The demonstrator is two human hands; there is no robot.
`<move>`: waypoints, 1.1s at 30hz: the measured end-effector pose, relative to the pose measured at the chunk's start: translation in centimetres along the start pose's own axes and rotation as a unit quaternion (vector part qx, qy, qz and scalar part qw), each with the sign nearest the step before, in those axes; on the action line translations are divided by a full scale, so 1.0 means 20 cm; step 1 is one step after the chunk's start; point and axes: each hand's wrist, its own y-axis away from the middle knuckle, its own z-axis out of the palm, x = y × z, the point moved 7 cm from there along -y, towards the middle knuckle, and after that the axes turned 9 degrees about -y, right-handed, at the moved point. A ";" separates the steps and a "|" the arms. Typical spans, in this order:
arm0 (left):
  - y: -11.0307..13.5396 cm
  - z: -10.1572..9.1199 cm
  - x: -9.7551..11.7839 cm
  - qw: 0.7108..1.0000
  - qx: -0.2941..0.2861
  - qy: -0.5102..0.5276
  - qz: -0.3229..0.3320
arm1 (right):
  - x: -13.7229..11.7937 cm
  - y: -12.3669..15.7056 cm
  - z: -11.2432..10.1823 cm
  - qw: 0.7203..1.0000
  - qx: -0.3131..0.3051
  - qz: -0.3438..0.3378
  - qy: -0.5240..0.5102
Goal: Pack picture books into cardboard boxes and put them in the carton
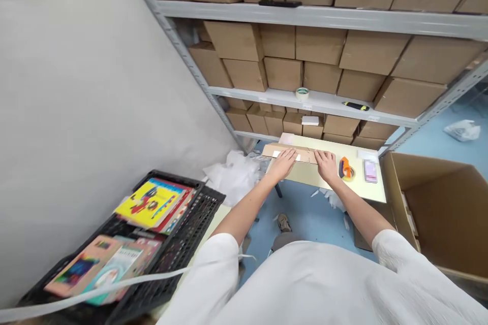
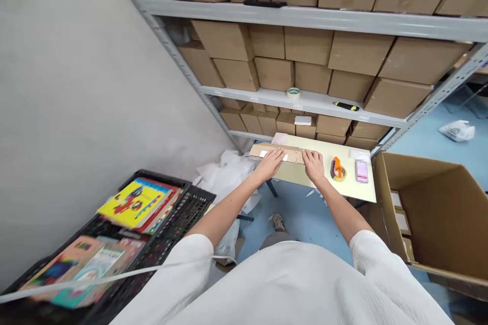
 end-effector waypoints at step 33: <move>-0.34 1.23 -0.72 0.932 -0.298 0.167 -0.122 | 0.61 0.01 0.91 0.843 -0.283 0.431 -0.155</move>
